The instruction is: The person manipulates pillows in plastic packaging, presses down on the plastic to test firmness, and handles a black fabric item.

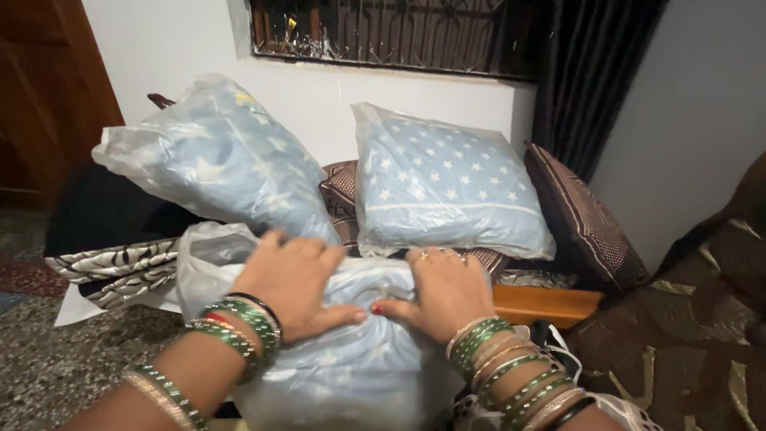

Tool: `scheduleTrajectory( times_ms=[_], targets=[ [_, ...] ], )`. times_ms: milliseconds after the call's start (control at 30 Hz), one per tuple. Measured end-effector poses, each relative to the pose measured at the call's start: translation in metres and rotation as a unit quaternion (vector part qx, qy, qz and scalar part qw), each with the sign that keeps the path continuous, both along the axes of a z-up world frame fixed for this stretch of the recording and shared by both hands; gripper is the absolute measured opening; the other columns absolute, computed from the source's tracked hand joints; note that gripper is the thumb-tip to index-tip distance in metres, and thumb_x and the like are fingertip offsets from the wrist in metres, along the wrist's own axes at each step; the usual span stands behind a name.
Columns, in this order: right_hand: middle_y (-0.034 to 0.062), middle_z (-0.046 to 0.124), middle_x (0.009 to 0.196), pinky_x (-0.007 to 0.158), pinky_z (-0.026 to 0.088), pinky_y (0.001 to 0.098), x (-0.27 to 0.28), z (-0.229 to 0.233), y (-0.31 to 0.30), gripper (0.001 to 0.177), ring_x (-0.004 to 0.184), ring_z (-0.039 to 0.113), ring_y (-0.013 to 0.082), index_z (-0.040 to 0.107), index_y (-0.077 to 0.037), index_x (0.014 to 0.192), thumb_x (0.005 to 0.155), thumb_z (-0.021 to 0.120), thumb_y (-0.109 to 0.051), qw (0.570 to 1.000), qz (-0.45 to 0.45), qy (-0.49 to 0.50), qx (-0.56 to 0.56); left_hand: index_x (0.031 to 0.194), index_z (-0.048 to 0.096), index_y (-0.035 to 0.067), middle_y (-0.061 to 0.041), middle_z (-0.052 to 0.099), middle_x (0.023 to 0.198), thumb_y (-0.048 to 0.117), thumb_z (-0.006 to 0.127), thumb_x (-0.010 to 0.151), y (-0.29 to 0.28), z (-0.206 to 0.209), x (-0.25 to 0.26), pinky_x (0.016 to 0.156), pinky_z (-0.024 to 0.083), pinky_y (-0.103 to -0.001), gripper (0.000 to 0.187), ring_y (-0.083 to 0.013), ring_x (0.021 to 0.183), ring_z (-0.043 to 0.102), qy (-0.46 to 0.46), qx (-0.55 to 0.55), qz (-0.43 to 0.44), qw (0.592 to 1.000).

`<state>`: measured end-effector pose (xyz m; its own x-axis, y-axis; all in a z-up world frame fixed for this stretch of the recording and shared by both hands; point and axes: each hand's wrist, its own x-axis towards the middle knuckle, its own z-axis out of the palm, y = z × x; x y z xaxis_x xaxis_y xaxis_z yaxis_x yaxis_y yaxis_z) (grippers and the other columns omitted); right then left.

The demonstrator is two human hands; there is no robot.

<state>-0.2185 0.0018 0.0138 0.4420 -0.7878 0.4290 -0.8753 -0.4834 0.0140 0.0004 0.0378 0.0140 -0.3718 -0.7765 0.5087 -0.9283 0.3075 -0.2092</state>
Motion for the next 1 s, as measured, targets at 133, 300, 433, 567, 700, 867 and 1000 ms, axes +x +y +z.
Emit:
scheduleTrajectory(
  times_ms=[133,300,433,567,700,867,1000],
  targets=[
    [0.0143,0.064,0.121,0.105,0.03,0.0625,0.011,0.019,0.003,0.092,0.121,0.057,0.0319,0.063,-0.012,0.125,0.062,0.078,-0.077,0.995,-0.003,0.091,-0.027,0.113,0.069,0.009,-0.017,0.072,0.106,0.086,0.053,0.072,0.007,0.021,0.022,0.105,0.035,-0.057,0.088,-0.0328,0.109,0.067,-0.034,0.033,0.118,0.992],
    [0.0151,0.063,0.117,0.103,0.036,0.0495,0.049,0.015,0.002,0.101,0.116,0.058,0.0326,0.056,-0.008,0.133,0.059,0.084,-0.07,0.987,0.105,0.113,0.034,0.109,0.066,0.006,-0.016,0.072,0.102,0.081,0.045,0.085,0.008,0.013,0.019,0.091,0.052,-0.047,0.081,-0.0319,0.101,0.069,0.043,0.154,0.173,0.972],
    [0.0107,0.066,0.104,0.087,0.041,0.0475,0.048,-0.011,-0.004,0.089,0.105,0.062,0.03,0.062,-0.01,0.118,0.055,0.084,-0.067,0.99,0.13,0.014,-0.044,0.099,0.066,0.007,-0.015,0.073,0.09,0.076,0.043,0.087,0.003,-0.011,0.017,0.082,0.055,-0.046,0.073,-0.0315,0.09,0.071,0.048,0.087,0.174,0.98],
    [0.0094,0.067,0.096,0.082,0.041,0.0456,0.042,-0.03,-0.008,0.081,0.097,0.064,0.0287,0.064,-0.008,0.106,0.056,0.083,-0.069,0.989,0.135,-0.028,-0.058,0.095,0.067,0.008,-0.014,0.073,0.085,0.074,0.045,0.087,-0.006,-0.028,0.017,0.071,0.057,-0.045,0.07,-0.0309,0.083,0.072,0.036,0.056,0.14,0.988],
    [0.0088,0.068,0.092,0.083,0.041,0.0441,0.042,-0.034,-0.012,0.078,0.094,0.064,0.0284,0.063,-0.008,0.099,0.059,0.081,-0.072,0.993,0.113,-0.024,-0.017,0.091,0.068,0.009,-0.014,0.073,0.08,0.075,0.044,0.088,-0.015,-0.034,0.019,0.07,0.058,-0.045,0.07,-0.0311,0.08,0.072,0.053,0.076,0.148,0.985],
    [0.0095,0.069,0.09,0.084,0.04,0.0453,0.048,-0.034,-0.013,0.078,0.094,0.065,0.0285,0.063,-0.007,0.098,0.057,0.081,-0.071,0.993,0.113,-0.026,-0.023,0.093,0.068,0.01,-0.014,0.073,0.084,0.075,0.044,0.089,-0.013,-0.029,0.016,0.073,0.057,-0.046,0.069,-0.0317,0.083,0.072,0.068,0.099,0.164,0.979],
    [0.0103,0.068,0.089,0.083,0.04,0.0449,0.041,-0.033,-0.008,0.081,0.094,0.064,0.0289,0.063,-0.006,0.1,0.055,0.083,-0.071,0.994,0.106,-0.033,-0.008,0.109,0.066,0.01,-0.013,0.071,0.11,0.074,0.051,0.085,0.001,-0.01,0.015,0.091,0.05,-0.047,0.07,-0.0304,0.106,0.067,0.054,0.136,0.12,0.982]
  ],
)
